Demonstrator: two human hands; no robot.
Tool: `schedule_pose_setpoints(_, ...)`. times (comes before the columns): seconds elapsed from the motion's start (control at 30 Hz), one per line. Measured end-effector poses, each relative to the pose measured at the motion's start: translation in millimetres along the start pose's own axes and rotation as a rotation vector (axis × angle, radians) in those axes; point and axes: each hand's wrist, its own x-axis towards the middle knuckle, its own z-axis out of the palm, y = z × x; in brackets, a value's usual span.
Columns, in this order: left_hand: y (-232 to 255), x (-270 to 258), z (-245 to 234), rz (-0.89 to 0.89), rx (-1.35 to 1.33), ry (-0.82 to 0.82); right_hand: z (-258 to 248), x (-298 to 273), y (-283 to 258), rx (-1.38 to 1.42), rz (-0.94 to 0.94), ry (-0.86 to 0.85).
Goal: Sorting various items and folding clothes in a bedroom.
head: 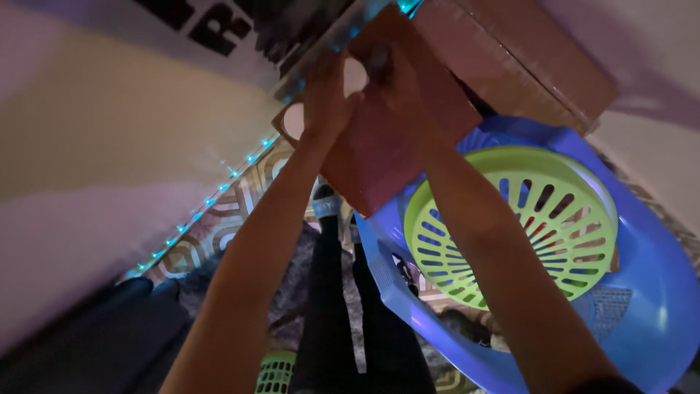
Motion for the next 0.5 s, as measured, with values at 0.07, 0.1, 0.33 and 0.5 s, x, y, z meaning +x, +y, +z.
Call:
schedule_pose_setpoints(0.07, -4, 6, 3, -0.020, 0.037, -0.048, -2, 12, -10, -0.013, -0.003, 0.003)
schedule_pose_setpoints(0.1, -6, 8, 4, -0.046, 0.073, -0.097, -2, 17, -16, -0.019, -0.001, 0.003)
schedule_pose_setpoints(0.33, -6, 19, -4, -0.085, 0.007, -0.134, -11, 51, -31, -0.089, 0.006, 0.024)
schedule_pose_setpoints(0.5, 11, 23, -29, -0.152, -0.061, -0.189, -17, 57, -39, -0.127, 0.001, 0.000)
